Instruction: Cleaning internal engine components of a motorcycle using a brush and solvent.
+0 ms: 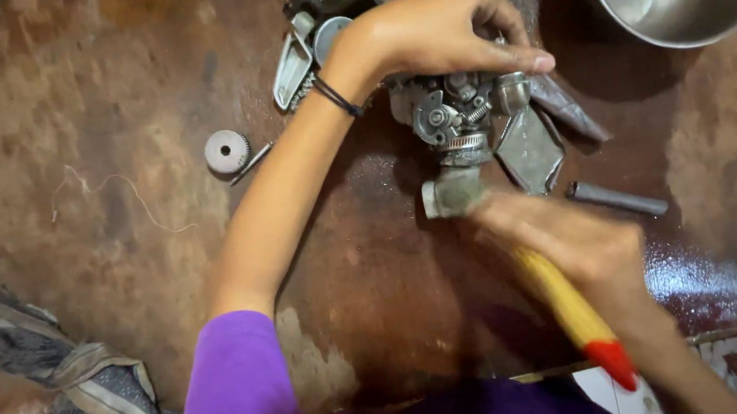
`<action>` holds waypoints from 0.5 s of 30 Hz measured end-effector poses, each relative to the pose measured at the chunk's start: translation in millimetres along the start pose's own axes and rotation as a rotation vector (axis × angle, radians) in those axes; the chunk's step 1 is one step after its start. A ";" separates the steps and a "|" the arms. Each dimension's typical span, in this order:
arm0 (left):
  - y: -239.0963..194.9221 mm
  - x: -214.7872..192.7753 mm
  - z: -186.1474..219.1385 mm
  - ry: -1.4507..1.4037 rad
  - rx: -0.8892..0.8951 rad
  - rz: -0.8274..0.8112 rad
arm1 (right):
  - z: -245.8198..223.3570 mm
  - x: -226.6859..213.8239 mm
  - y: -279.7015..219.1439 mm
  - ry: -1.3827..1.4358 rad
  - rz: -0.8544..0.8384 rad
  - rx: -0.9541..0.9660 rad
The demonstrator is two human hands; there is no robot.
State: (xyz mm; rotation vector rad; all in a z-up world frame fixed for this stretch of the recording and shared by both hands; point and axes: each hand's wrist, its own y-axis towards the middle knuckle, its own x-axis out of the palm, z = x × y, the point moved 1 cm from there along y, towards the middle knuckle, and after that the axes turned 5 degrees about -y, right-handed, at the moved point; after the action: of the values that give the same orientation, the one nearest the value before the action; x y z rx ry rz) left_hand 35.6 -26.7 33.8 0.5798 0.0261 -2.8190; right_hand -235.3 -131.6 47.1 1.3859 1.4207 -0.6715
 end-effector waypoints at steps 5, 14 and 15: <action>3.2 -0.6 -8.6 0.023 0.069 0.015 | -35.4 -10.6 15.6 -0.219 0.001 -0.021; -4.5 -3.4 0.4 0.014 0.020 0.039 | -47.2 -7.2 15.3 -0.233 -0.067 0.003; -2.4 -5.3 2.1 -0.011 0.039 0.044 | -47.9 -7.4 16.3 -0.201 -0.078 0.024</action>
State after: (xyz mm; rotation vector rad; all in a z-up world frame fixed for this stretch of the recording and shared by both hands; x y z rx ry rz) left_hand 38.8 -23.3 37.7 0.5666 -0.0440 -2.7850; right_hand -233.8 -88.5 74.4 1.2485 1.3157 -0.8561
